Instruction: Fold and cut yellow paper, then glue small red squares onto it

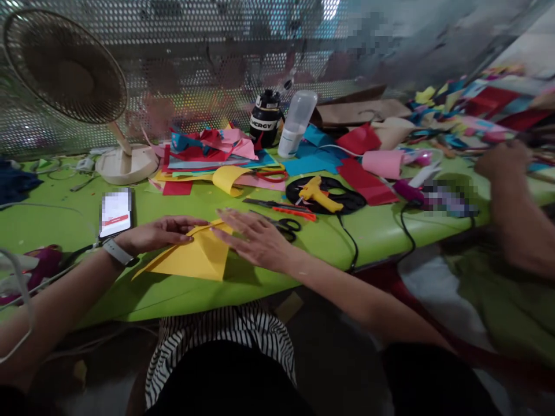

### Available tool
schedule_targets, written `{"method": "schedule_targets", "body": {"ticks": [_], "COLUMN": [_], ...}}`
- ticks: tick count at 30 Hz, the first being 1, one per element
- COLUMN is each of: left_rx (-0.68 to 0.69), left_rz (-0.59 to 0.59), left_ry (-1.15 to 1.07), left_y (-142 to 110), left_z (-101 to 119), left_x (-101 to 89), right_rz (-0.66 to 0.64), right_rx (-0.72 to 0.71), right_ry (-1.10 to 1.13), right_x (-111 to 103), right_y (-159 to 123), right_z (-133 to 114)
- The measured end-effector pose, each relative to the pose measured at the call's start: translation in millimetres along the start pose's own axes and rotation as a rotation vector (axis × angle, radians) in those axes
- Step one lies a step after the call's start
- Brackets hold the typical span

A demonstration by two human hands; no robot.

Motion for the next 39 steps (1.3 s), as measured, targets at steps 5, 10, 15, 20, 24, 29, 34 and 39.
{"method": "schedule_targets", "body": {"ticks": [5, 10, 15, 20, 24, 29, 34, 39], "left_rx": [0.041, 0.296, 0.38, 0.418, 0.402, 0.372, 0.368, 0.345], "left_rz": [-0.009, 0.439, 0.579, 0.615, 0.607, 0.528, 0.541, 0.571], "left_ry": [0.419, 1.14, 1.44, 1.513, 1.521, 1.569, 1.617, 1.604], "left_y": [6.6, -9.7, -17.0, -15.4, -20.2, -27.0, -25.6, -25.4], "left_z": [0.3, -0.2, -27.7, -30.6, -25.5, -25.2, -26.3, -26.5], "left_x": [1.9, 13.4, 34.4, 39.8, 42.9, 50.1, 51.6, 52.1], "right_rz": [-0.072, -0.116, -0.094, -0.037, 0.036, 0.013, -0.042, -0.06], "right_rx": [-0.223, -0.117, -0.06, 0.045, 0.112, 0.335, 0.57, 0.63], "right_ry": [0.099, 0.216, 0.336, 0.519, 0.753, 0.91, 0.82, 0.677], "right_x": [29.5, 39.0, 37.4, 38.6, 39.9, 38.4, 39.3, 42.9], "right_y": [12.5, 6.3, 6.0, 9.5, 12.4, 19.5, 27.6, 29.5], "right_z": [-13.2, -7.5, -7.7, -8.8, -4.8, -1.4, -5.9, -12.7]}}
Point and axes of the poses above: each hand's wrist, its own y-axis towards the middle knuckle, its own x-axis out of the palm, z = x × y, the point moved 3 cm from there along y, towards the middle knuckle, and after that the axes turned 8 degrees about -x, right-handed, at the moved point
